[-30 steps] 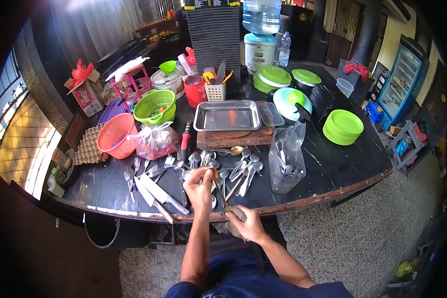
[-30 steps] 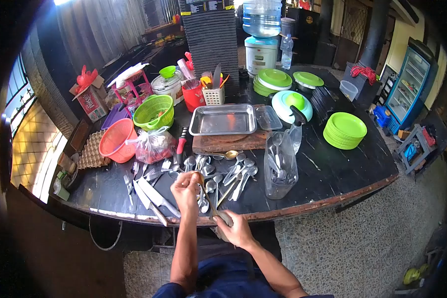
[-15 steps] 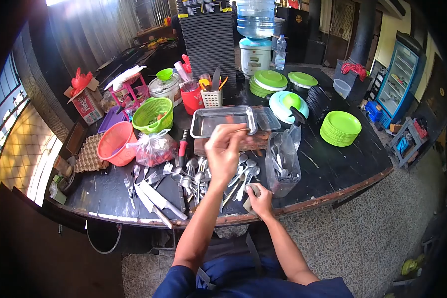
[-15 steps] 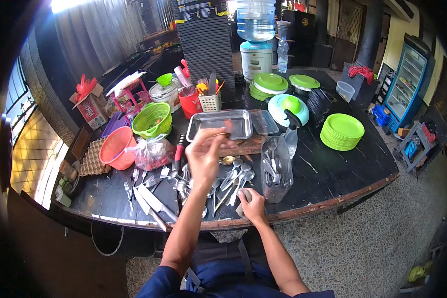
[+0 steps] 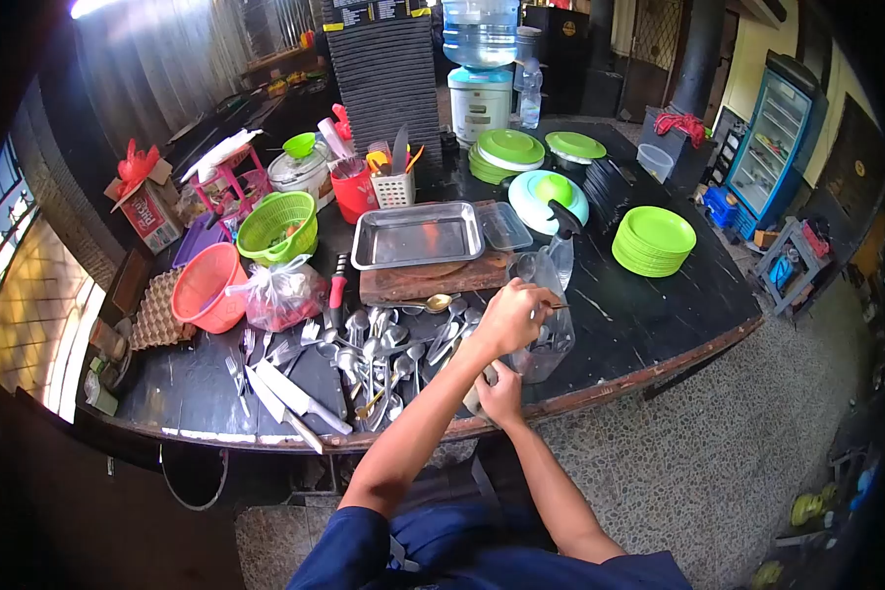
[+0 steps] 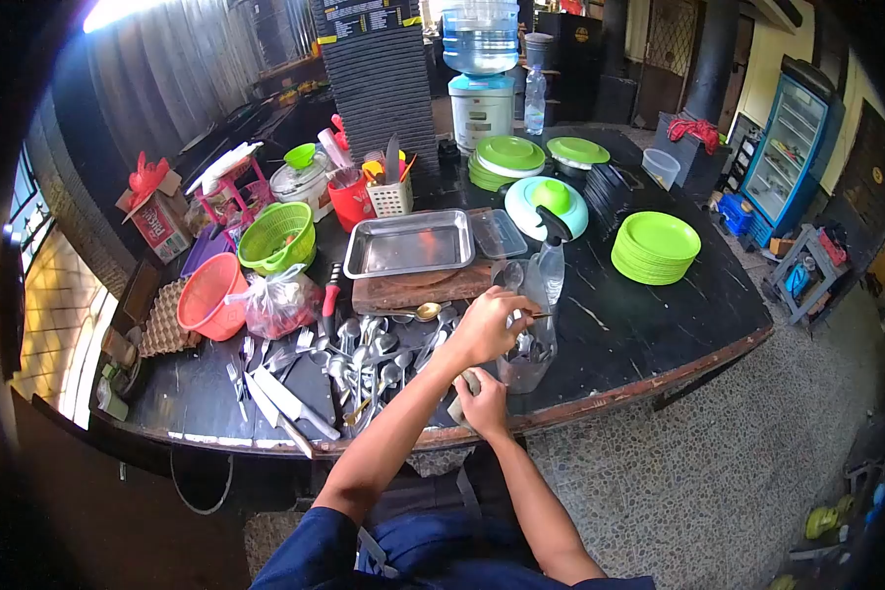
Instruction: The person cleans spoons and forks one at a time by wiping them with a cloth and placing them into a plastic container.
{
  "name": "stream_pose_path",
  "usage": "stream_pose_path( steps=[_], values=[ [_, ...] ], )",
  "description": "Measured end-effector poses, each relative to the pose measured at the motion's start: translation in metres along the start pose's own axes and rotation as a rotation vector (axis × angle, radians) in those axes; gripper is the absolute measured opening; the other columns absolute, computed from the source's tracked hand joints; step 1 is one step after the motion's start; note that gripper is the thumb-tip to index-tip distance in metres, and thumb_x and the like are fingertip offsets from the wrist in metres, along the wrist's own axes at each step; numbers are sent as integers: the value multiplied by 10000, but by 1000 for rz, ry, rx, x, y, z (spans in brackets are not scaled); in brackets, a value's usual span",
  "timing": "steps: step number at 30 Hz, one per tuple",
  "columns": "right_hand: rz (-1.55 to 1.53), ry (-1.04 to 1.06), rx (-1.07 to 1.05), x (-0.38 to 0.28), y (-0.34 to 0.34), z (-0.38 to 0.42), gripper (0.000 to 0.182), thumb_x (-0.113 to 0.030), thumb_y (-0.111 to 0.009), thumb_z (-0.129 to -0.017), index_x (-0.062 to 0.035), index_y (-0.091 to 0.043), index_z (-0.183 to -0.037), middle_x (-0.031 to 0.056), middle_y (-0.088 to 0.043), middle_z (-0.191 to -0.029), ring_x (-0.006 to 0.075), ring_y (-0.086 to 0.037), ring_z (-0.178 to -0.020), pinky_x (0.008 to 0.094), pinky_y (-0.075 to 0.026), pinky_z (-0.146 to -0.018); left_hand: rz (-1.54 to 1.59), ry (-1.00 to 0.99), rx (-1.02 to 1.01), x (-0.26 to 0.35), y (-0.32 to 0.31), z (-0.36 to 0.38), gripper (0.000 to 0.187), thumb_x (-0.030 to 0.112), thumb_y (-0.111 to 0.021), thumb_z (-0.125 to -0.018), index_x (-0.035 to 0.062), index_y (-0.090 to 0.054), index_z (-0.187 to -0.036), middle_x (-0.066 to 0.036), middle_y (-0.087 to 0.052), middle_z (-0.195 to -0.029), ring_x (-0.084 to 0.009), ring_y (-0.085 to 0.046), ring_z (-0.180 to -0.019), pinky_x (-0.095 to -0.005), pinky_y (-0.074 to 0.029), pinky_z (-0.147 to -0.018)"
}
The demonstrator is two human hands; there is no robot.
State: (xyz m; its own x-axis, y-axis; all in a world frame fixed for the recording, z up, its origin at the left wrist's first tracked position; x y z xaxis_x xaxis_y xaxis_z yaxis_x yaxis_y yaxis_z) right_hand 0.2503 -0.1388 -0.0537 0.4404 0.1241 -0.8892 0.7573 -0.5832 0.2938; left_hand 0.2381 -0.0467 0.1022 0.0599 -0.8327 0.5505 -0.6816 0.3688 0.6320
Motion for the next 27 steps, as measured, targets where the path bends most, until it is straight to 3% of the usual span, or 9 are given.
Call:
stream_pose_path(
  steps=[3, 5, 7, 9, 11, 13, 16, 19, 27],
  values=[
    [-18, -11, -28, 0, -1, -1, 182, -151, -721, -889, 14, -705, -963, 183, -732, -876, 336, -731, -817, 404, -551, -739, 44, -23, 70, -7, 13, 4, 227, 37, -720, -832, 67, -759, -1053, -135, -751, -1004, -314, -682, -966, -397, -558, -793],
    [-95, -22, -16, 0, -2, -1, 165, -143, -713, -898, 9, -710, -962, 170, -739, -878, 303, -738, -812, 389, -550, -735, 127, 165, 104, -14, 30, 11, 213, 52, -704, -871, 42, -742, -1081, -118, -764, -1010, -249, -711, -909, -351, -563, -759],
    [-86, -29, -17, -2, -2, -1, 153, -136, -714, -902, 7, -711, -956, 163, -742, -878, 280, -740, -808, 381, -549, -734, 190, 294, 182, -40, 37, 25, 216, 52, -694, -869, 39, -740, -1079, -112, -765, -957, -248, -732, -859, -345, -564, -772],
    [-88, -37, 0, -2, -3, -1, 159, -140, -719, -903, 9, -709, -954, 165, -742, -876, 287, -739, -808, 379, -549, -735, 158, 427, 195, -75, 36, 47, 220, 63, -692, -859, 36, -738, -1072, -142, -763, -946, -269, -750, -860, -365, -572, -783],
    [-88, -54, -15, -1, -4, -1, 171, -148, -724, -907, 15, -706, -958, 168, -741, -877, 294, -740, -817, 378, -548, -736, -118, 450, 154, -119, 23, 77, 256, 164, -721, -817, 59, -712, -1050, -202, -733, -970, -349, -721, -927, -438, -570, -828],
    [-27, -24, -15, -2, -3, -2, 184, -154, -725, -912, 20, -703, -964, 171, -741, -883, 302, -741, -829, 378, -548, -738, -291, 601, 78, -134, 13, 99, 270, 222, -732, -825, 42, -699, -1023, -198, -714, -1048, -368, -708, -958, -472, -570, -842],
    [-55, -9, -3, -2, -4, -2, 184, -156, -725, -912, 18, -702, -967, 173, -740, -885, 308, -741, -834, 379, -549, -741, -474, 629, 84, -149, -7, 121, 308, 274, -743, -837, 22, -687, -1004, -196, -686, -1102, -400, -687, -986, -495, -571, -845],
    [-57, -12, 3, -3, -4, -1, 177, -153, -719, -914, 16, -704, -967, 172, -739, -884, 309, -740, -833, 381, -550, -745, -454, 709, 147, -152, -14, 120, 322, 299, -745, -851, 9, -690, -980, -202, -667, -1132, -416, -671, -1009, -511, -571, -847],
    [-34, -22, 10, -2, -4, -1, 183, -154, -723, -912, 20, -705, -965, 172, -742, -888, 304, -744, -842, 377, -553, -752, -409, 785, 168, -167, -14, 109, 200, 265, -727, -852, 66, -729, -869, -186, -727, -927, -389, -715, -868, -508, -581, -780]
  ],
)
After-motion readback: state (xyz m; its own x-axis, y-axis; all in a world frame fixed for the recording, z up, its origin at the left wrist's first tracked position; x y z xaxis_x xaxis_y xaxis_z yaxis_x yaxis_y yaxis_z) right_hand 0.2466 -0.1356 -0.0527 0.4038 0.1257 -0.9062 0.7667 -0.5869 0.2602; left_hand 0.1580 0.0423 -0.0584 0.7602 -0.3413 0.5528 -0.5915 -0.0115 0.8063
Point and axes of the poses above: each hand's wrist, its own z-axis away from the middle knuckle, its own y-axis out of the back of the hand, x = y × z, the point moved 2 cm from there along -z, towards the middle knuckle
